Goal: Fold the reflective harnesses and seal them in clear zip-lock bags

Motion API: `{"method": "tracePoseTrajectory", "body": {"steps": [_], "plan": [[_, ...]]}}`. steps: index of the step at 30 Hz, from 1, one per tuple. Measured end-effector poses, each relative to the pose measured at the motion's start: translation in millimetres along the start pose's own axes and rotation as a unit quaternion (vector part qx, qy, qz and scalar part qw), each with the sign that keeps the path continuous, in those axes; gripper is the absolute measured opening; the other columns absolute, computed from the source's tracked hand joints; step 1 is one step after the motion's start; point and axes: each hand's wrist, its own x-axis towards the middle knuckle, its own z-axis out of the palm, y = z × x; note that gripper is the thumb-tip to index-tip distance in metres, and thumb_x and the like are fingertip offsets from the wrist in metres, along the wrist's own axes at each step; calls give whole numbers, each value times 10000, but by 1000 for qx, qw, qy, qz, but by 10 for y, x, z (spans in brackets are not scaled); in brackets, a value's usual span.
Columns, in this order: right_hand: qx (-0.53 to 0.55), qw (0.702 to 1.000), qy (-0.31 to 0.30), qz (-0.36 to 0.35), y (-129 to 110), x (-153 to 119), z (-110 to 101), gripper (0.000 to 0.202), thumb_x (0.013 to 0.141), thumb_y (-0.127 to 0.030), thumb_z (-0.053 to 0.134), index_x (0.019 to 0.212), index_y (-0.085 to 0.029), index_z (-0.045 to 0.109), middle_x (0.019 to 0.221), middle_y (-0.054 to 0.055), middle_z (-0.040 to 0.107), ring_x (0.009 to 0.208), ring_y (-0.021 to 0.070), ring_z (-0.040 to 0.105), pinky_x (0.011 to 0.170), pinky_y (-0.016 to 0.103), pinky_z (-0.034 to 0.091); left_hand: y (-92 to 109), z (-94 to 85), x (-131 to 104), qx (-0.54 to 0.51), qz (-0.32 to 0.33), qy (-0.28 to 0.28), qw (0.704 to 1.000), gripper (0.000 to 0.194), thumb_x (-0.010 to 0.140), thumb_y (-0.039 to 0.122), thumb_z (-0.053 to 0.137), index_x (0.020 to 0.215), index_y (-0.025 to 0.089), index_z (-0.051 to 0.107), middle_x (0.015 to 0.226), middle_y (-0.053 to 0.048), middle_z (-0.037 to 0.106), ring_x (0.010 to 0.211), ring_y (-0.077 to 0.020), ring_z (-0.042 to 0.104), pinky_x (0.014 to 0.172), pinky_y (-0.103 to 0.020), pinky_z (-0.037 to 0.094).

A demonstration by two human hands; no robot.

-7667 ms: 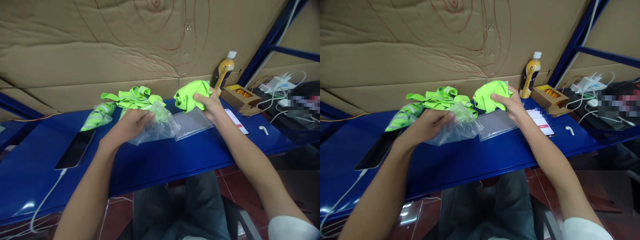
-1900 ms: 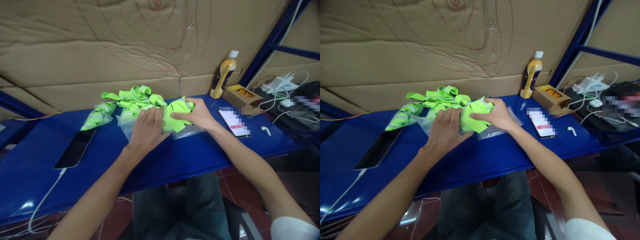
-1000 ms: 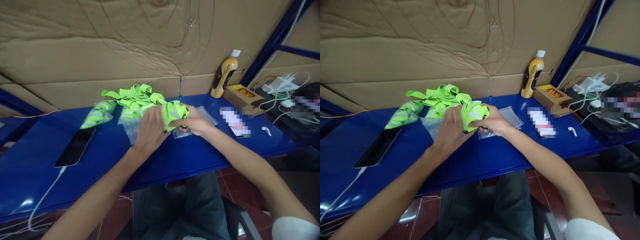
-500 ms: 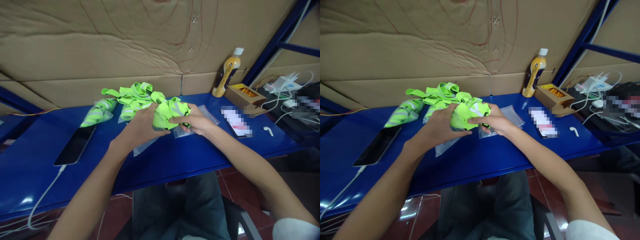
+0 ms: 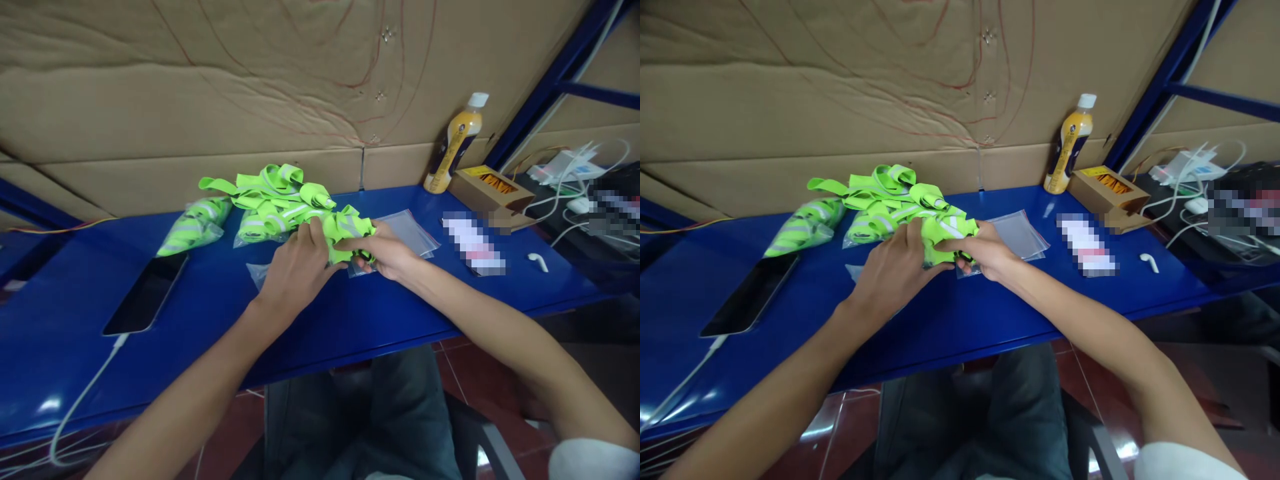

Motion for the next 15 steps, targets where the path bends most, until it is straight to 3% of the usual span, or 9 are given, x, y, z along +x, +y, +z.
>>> {"method": "tracePoseTrajectory", "body": {"steps": [4, 7, 12, 15], "plan": [[-53, 998, 3, -27, 124, -40, 58, 452, 604, -376, 980, 790, -209, 603, 559, -23, 628, 367, 95, 488, 283, 225, 323, -23, 58, 32, 37, 9, -10, 999, 847, 837, 444, 922, 1415, 2, 489, 1159, -268, 702, 994, -402, 749, 747, -411, 596], [-144, 985, 17, -93, 182, -48, 59, 465, 667, -402, 947, 899, -231, 583, 561, -53, 620, 393, 118, 510, 323, 241, 351, -107, 81, 82, -3, 43, 24, 999, 924, 736, 555, 967, 1376, 54, 527, 1166, -254, 709, 1092, -444, 722, 892, -492, 599], [-234, 938, 17, -254, 139, -19, -21, 515, 652, -384, 944, 994, -213, 599, 871, -16, 679, 751, 155, 613, 679, 306, 518, -211, 78, 127, -108, 78, 71, 989, 1116, 663, 694, 946, 1481, 108, 462, 1317, -246, 675, 1261, -449, 664, 1036, -541, 567], [-259, 922, -29, -286, 69, -18, -90, 534, 687, -418, 933, 1043, -218, 589, 947, -8, 665, 859, 179, 618, 785, 332, 526, -203, 91, 113, -120, 70, 82, 987, 1085, 708, 674, 920, 1510, 114, 450, 1324, -243, 677, 1268, -446, 663, 1043, -543, 564]]}}
